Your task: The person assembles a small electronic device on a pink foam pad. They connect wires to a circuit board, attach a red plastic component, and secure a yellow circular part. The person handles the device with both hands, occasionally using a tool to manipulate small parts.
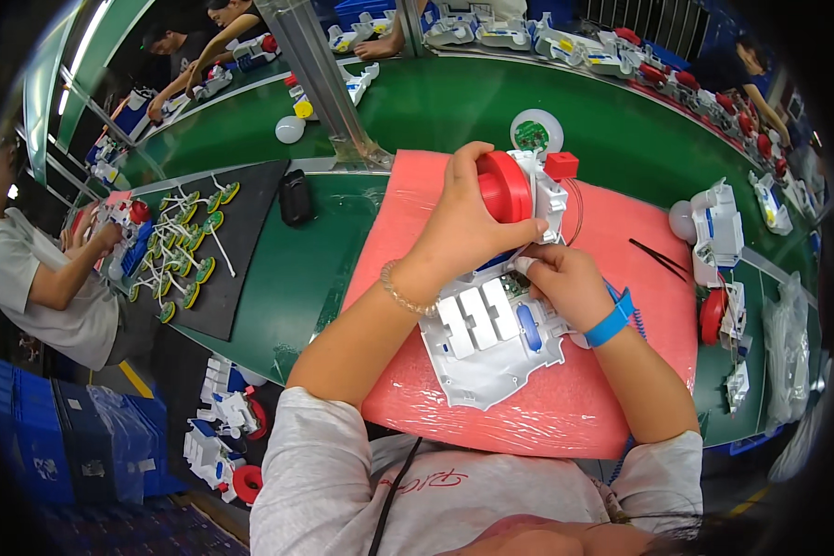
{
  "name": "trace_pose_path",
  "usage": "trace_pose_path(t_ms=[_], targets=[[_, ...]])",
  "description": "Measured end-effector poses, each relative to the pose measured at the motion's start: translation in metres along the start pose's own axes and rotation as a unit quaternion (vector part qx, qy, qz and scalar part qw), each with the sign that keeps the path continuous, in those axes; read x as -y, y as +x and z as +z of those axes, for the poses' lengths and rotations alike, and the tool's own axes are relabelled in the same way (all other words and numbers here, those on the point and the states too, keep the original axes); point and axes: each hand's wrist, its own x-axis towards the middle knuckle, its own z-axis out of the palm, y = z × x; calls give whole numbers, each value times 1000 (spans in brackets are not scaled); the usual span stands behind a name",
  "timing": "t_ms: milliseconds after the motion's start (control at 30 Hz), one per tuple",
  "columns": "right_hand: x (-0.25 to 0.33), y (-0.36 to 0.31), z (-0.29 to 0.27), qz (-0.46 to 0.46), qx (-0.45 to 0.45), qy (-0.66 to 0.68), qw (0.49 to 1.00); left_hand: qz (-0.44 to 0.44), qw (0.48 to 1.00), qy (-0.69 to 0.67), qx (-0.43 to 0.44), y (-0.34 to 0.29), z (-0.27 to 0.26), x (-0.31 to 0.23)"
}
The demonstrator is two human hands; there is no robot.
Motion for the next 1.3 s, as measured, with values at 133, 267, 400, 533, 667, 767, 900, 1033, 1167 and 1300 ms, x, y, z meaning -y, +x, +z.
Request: trace_pose_path(t_ms=[133,267,400,533,667,767,900,1033,1167,1300], targets=[[7,3,1,62,9,54,997,16,999,39,-16,-6,1,-15],[-12,14,-6,76,29,107,991,68,996,55,-28,-10,7,-19],[-8,14,-3,72,14,109,991,37,998,39,-28,-10,6,-21],[-3,12,2,0,-49,42,998,44,998,34,-33,-11,5,-23],[-1,7,1,-69,-62,-59,994,5,999,6,-31,-10,1,-19],[-10,3,-2,-95,-59,-43,993,-6,1000,-1,-27,-7,1,-11],[-14,7,-12,-26,-7,102,994,-5,1000,6,-29,-5,1,-6],[-18,11,-17,-45,22,64,997,-18,999,-6,-33,-3,5,-3],[16,1,-9,-54,8,-180,982,-59,997,-50,-16,-6,4,-13],[1,10,-8,-102,-13,-221,970,-57,997,-60,-7,-5,6,-14]])
